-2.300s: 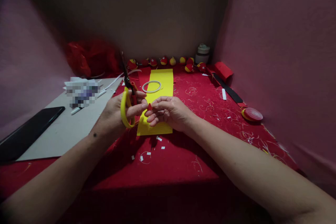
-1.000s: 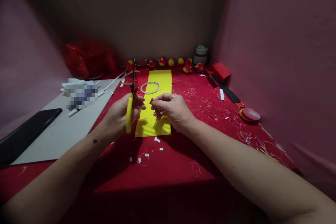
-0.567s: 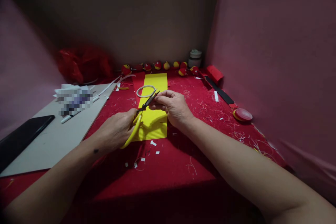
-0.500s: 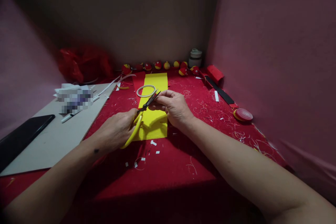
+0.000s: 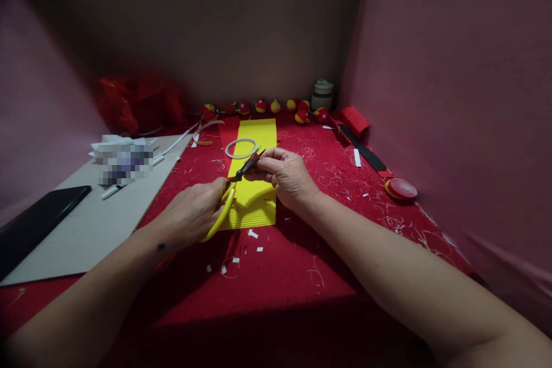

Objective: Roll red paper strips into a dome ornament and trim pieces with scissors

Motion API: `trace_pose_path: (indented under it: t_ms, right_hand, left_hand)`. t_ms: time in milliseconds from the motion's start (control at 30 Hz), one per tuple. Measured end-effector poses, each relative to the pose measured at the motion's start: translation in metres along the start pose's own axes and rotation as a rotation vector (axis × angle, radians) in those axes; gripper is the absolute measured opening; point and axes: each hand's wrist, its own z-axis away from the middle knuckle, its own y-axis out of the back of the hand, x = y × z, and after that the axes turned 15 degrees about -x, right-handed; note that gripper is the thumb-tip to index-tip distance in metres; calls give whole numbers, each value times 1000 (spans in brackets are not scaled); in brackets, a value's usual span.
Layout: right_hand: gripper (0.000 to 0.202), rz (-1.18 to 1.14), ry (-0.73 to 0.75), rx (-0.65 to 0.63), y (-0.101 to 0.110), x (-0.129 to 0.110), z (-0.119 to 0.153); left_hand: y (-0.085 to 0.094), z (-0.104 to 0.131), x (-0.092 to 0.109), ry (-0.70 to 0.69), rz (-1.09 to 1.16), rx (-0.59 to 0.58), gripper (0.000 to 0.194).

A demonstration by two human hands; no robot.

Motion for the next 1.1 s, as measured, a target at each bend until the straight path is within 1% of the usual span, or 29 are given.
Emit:
trace_pose_path:
  t_ms: [300,433,567,733,800,933,1000,1100]
  right_hand:
    - [12,-13,-8,23,0,1,0]
    - [14,-28,-9,34,-1,1,-1]
    - [14,-36,-6,42,-2,1,0]
    - [15,-9,-9,44,-1,1,1]
    - [15,8,-7,48,0,2,0]
    - [15,30,-43,22,2,1,1]
    - [15,48,-78,-18,2,1,2]
    - [14,111,-113,-66,-2,0,6]
  left_hand:
    - [0,0,1,4,-50,-10,22]
    - [0,0,1,-9,-44,-4,23]
    - [1,1,2,-3,-43,-23,23]
    - [1,1,2,-7,-30,-15,21]
    - [0,0,1,-48,44,-5,20]
    - [-4,-3,-4,-150,288,44,18]
    - [-6,-5,-7,-139,419,121,15]
    - [-7,-7,-9,-147,677,234,12]
